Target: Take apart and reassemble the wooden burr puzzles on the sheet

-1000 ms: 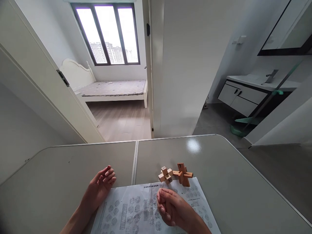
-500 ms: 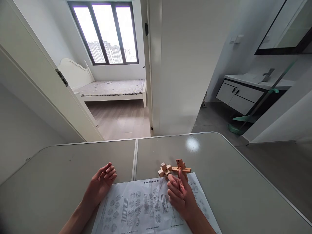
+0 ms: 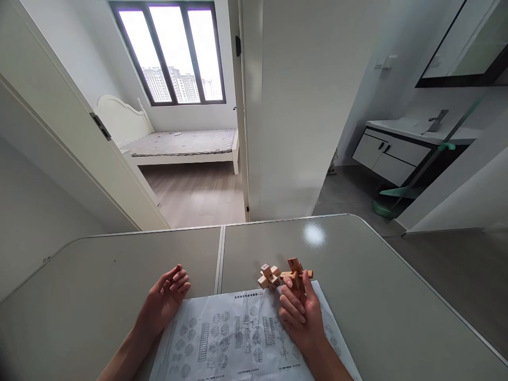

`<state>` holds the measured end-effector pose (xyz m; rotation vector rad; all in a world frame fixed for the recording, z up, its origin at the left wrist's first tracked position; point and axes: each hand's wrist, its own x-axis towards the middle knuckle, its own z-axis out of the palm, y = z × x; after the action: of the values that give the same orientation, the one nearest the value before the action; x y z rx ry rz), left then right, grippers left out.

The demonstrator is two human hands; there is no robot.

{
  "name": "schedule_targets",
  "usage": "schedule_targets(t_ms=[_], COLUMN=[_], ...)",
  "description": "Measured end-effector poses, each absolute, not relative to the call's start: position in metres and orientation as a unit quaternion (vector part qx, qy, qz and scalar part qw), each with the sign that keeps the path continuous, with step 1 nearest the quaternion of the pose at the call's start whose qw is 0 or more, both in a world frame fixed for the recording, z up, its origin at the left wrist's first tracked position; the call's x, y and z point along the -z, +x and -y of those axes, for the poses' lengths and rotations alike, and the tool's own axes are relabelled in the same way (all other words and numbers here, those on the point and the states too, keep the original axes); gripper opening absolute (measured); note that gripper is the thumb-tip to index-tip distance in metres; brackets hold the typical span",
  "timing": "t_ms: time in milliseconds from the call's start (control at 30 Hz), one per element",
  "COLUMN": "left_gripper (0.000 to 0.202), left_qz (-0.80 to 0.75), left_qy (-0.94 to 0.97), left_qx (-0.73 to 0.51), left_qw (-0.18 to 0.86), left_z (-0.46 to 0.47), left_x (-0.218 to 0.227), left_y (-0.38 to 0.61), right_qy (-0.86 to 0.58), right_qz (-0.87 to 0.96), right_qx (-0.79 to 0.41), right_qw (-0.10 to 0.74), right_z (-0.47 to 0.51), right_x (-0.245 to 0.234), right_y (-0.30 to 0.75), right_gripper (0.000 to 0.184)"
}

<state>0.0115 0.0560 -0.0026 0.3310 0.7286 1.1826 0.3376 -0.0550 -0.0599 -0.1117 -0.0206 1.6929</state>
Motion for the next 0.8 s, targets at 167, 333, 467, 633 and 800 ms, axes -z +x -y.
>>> schedule_targets(t_ms=[167, 333, 467, 633, 800], left_gripper=[0.005, 0.005, 0.004, 0.005, 0.006], left_qz=[-0.337, -0.338, -0.340, -0.341, -0.347], left_qy=[0.151, 0.151, 0.153, 0.159, 0.172], left_qx=[-0.542, -0.542, -0.540, -0.539, -0.537], left_qw=[0.755, 0.755, 0.755, 0.753, 0.749], left_z=[-0.056, -0.056, -0.056, -0.056, -0.057], left_x=[0.002, 0.002, 0.002, 0.003, 0.005], left_y=[0.012, 0.012, 0.013, 0.012, 0.012], right_qy=[-0.035, -0.002, -0.013, -0.054, -0.106], right_qz=[-0.001, -0.026, -0.010, 0.042, 0.119], right_qx=[-0.743, -0.737, -0.729, -0.723, -0.732], right_qw=[0.669, 0.676, 0.684, 0.688, 0.663], right_z=[0.055, 0.056, 0.056, 0.057, 0.059], right_x=[0.065, 0.067, 0.066, 0.059, 0.052], right_y=[0.341, 0.342, 0.341, 0.336, 0.329], right_gripper=[0.033, 0.027, 0.028, 0.030, 0.034])
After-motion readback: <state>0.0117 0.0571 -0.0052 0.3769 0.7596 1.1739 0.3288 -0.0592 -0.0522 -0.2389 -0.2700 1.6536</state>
